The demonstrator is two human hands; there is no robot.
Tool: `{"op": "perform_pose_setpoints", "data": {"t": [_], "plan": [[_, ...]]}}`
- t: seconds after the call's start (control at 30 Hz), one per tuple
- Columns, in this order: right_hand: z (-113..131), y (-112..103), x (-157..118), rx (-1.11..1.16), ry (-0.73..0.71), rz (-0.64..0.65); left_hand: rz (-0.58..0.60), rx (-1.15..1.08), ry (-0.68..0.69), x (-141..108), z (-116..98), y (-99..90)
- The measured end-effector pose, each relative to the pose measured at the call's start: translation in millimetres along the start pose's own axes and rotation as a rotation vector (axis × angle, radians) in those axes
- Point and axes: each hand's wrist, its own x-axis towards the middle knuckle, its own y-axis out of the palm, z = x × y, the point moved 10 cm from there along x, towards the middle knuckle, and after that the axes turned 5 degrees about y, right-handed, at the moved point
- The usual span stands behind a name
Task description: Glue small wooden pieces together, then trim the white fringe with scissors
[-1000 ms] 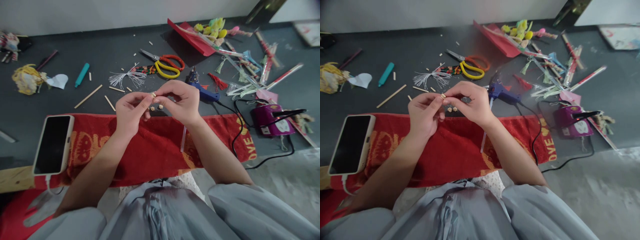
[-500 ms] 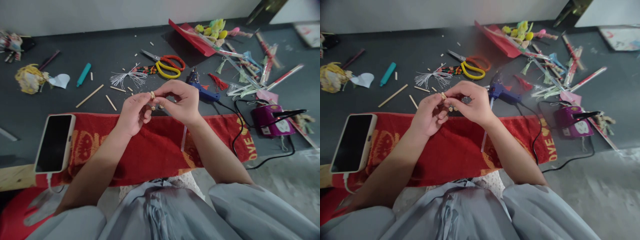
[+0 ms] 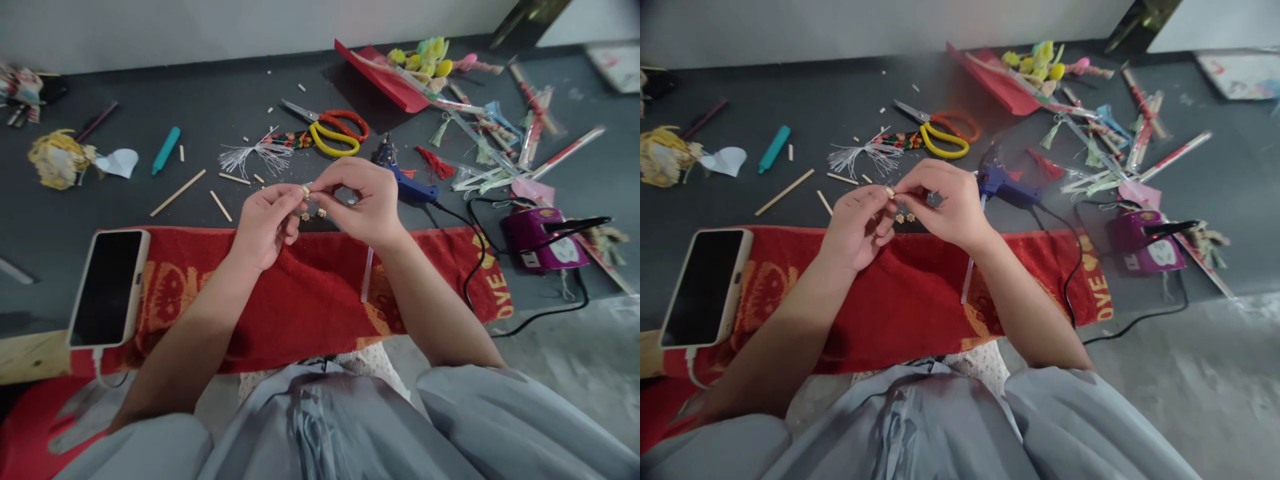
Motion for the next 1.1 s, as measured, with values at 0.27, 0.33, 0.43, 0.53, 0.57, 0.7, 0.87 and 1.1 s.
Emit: {"op": "perform_pose_setpoints", "data": {"t": [0.27, 0.33, 0.43, 0.53, 0.57, 0.7, 0.87, 1.1], "plan": [[1.7, 8.0, -1.8, -0.034, -0.024, 0.080, -0.047, 0.112, 0.064, 2.3, -2.9, -3.6], [-1.2, 8.8, -1.4, -0.041, -0.005, 0.096, -0.072, 0.095, 0.047, 2.3, -1.1, -5.8], [-10.6, 5.6, 0.0, -0.074, 0.047, 0.091, -0.116, 0.039, 0.021, 2.3, -0.6, -9.7], [-24.3, -0.7, 1.1, -0.090, 0.123, 0.069, -0.155, -0.015, 0.017, 3.0, -4.7, -13.1], [-29.2, -3.0, 1.1, -0.091, 0.151, 0.061, -0.174, -0.029, 0.011, 3.1, -5.9, -14.7], [-46.5, -12.1, -0.2, -0.095, 0.238, 0.023, -0.246, -0.072, -0.043, 2.6, -6.7, -21.4], [-60.7, -20.8, -2.7, -0.094, 0.316, -0.025, -0.209, -0.245, -0.079, 4.0, -5.1, -18.1], [-62.2, -16.3, -1.4, -0.307, 0.448, 0.066, -0.148, -0.417, -0.198, 1.2, 2.2, -8.7]]}}
